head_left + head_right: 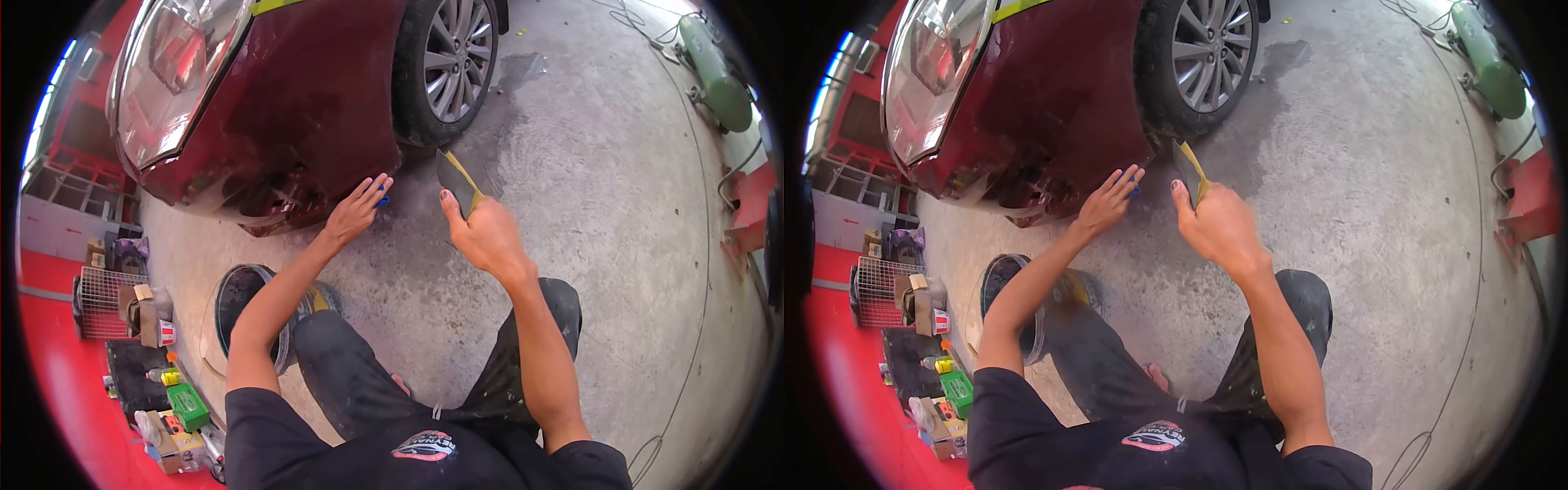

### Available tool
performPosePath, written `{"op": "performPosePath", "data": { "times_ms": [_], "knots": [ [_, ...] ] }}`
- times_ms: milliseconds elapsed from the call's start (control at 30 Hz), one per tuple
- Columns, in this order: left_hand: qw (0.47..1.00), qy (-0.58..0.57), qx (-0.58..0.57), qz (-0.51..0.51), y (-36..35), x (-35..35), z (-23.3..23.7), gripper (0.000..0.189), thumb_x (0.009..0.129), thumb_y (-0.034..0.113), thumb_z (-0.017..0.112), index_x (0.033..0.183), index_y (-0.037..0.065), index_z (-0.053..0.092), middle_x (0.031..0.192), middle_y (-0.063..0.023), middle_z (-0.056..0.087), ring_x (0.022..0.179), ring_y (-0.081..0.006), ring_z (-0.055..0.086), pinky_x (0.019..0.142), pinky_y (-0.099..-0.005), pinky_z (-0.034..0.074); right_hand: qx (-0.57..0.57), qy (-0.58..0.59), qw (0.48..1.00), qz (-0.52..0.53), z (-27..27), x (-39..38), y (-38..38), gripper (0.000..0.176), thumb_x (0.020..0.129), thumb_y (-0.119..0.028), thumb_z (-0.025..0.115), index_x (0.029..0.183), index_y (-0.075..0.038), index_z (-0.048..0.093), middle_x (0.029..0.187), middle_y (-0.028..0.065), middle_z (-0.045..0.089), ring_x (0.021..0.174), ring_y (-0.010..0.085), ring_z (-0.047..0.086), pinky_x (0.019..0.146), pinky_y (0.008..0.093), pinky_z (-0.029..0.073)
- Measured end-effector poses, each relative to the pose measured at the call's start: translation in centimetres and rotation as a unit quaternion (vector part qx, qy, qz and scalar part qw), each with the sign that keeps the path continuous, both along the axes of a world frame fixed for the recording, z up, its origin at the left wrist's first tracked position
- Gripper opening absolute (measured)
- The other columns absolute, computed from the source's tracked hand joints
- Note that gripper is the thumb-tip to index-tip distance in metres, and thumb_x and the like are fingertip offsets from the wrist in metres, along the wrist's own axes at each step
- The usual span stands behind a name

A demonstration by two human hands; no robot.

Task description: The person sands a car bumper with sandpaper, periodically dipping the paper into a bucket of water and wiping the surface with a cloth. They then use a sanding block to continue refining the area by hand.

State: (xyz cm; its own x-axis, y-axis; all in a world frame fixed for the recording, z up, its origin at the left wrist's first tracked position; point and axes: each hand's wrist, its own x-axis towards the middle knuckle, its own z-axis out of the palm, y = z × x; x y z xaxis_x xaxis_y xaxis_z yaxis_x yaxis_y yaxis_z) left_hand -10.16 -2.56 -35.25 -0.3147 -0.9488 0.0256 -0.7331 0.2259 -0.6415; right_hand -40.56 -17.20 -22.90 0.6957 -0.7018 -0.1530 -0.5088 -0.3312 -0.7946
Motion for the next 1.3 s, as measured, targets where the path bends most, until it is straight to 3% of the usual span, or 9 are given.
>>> {"op": "performPosePath", "data": {
  "times_ms": [67, 167, 300, 433, 633, 833, 1033, 1200, 1300],
  "knots": [
    [0.998, 0.049, 0.034, -0.002, 0.2, 0.5, 2.6, 0.04, 0.092, 0.015, 0.058, 0.125, 0.0, 0.074, 0.164, -0.0088, 0.048, 0.158, -0.0288, 0.034, 0.133, -0.0449, 0.021, -0.003, 0.009, 1.0, 0.01, -0.2, 0.1, 0.1, 0.064, 0.109, -0.046, 0.051, 0.078, 0.007, 0.068, 0.079, 0.0307, 0.069, 0.081, 0.0508, 0.069, 0.075, 0.0556, 0.054],
    [0.995, 0.02, -0.089, -0.042, -0.5, -0.2, 13.1, 0.034, 0.09, 0.013, 0.06, 0.118, 0.002, 0.077, 0.159, -0.0091, 0.054, 0.154, -0.0306, 0.042, 0.13, -0.0485, 0.026, -0.01, 0.001, 1.0, 0.008, -0.8, 0.8, -0.4, 0.063, 0.109, -0.046, 0.05, 0.081, 0.007, 0.069, 0.081, 0.031, 0.07, 0.082, 0.0512, 0.069, 0.077, 0.056, 0.054],
    [0.975, -0.034, -0.22, 0.003, -2.8, -0.4, 26.3, 0.045, 0.089, 0.006, 0.059, 0.132, 0.01, 0.071, 0.158, -0.0077, 0.054, 0.152, -0.0321, 0.044, 0.125, -0.0521, 0.033, -0.031, -0.016, 0.999, -0.006, -1.3, 2.6, -0.7, 0.063, 0.109, -0.045, 0.047, 0.086, 0.008, 0.07, 0.082, 0.0313, 0.07, 0.084, 0.0514, 0.069, 0.08, 0.0564, 0.054],
    [0.971, -0.03, -0.236, 0.021, -6.3, -0.7, 30.0, 0.044, 0.089, 0.006, 0.062, 0.132, 0.008, 0.071, 0.152, -0.0114, 0.057, 0.154, -0.0334, 0.039, 0.127, -0.0515, 0.032, -0.031, -0.011, 0.999, 0.001, -1.5, 4.0, -0.1, 0.063, 0.109, -0.045, 0.045, 0.087, 0.007, 0.071, 0.084, 0.0308, 0.071, 0.086, 0.0514, 0.07, 0.082, 0.0565, 0.055],
    [0.974, -0.047, -0.22, -0.011, -13.2, -1.3, 25.3, 0.035, 0.093, 0.016, 0.06, 0.122, 0.004, 0.075, 0.147, -0.0173, 0.059, 0.149, -0.0414, 0.042, 0.128, -0.0547, 0.029, -0.022, 0.027, 0.999, 0.002, -1.6, 4.4, 1.0, 0.061, 0.108, -0.042, 0.047, 0.086, 0.008, 0.072, 0.086, 0.0318, 0.072, 0.088, 0.0514, 0.071, 0.084, 0.0567, 0.055],
    [0.992, -0.048, -0.114, -0.021, -14.6, -1.0, 18.3, 0.035, 0.091, 0.011, 0.065, 0.124, 0.005, 0.074, 0.146, -0.0105, 0.06, 0.153, -0.0334, 0.039, 0.127, -0.0489, 0.031, -0.027, 0.023, 0.999, -0.007, -0.3, 3.4, 2.1, 0.058, 0.108, -0.04, 0.048, 0.085, 0.007, 0.073, 0.085, 0.0314, 0.072, 0.085, 0.0509, 0.071, 0.082, 0.0555, 0.056],
    [0.995, -0.026, -0.074, -0.061, -10.0, -0.5, 7.4, 0.034, 0.09, 0.016, 0.062, 0.115, -0.001, 0.077, 0.14, -0.0101, 0.064, 0.154, -0.0318, 0.039, 0.128, -0.0454, 0.032, -0.033, -0.012, 0.999, -0.009, 0.6, 2.1, 3.5, 0.066, 0.108, -0.048, 0.051, 0.083, 0.01, 0.072, 0.082, 0.0336, 0.07, 0.085, 0.0521, 0.07, 0.079, 0.0566, 0.055],
    [0.998, -0.022, -0.026, -0.061, -5.0, 0.3, -1.1, 0.037, 0.089, 0.014, 0.061, 0.116, -0.005, 0.076, 0.137, -0.0134, 0.063, 0.154, -0.0328, 0.039, 0.13, -0.0451, 0.03, -0.038, -0.009, 0.999, 0.013, 1.1, 0.2, 3.4, 0.054, 0.108, -0.037, 0.051, 0.084, 0.006, 0.073, 0.085, 0.0302, 0.072, 0.085, 0.0499, 0.071, 0.079, 0.0546, 0.056],
    [0.979, 0.081, 0.188, -0.008, 0.4, 2.0, -4.6, 0.034, 0.087, 0.012, 0.064, 0.116, 0.0, 0.076, 0.137, -0.0138, 0.062, 0.15, -0.0337, 0.043, 0.126, -0.044, 0.035, -0.031, 0.01, 0.999, 0.013, 1.7, -1.0, 2.9, 0.046, 0.108, -0.032, 0.05, 0.093, 0.005, 0.072, 0.094, 0.0285, 0.073, 0.092, 0.0477, 0.071, 0.083, 0.0536, 0.055]
  ]
}}
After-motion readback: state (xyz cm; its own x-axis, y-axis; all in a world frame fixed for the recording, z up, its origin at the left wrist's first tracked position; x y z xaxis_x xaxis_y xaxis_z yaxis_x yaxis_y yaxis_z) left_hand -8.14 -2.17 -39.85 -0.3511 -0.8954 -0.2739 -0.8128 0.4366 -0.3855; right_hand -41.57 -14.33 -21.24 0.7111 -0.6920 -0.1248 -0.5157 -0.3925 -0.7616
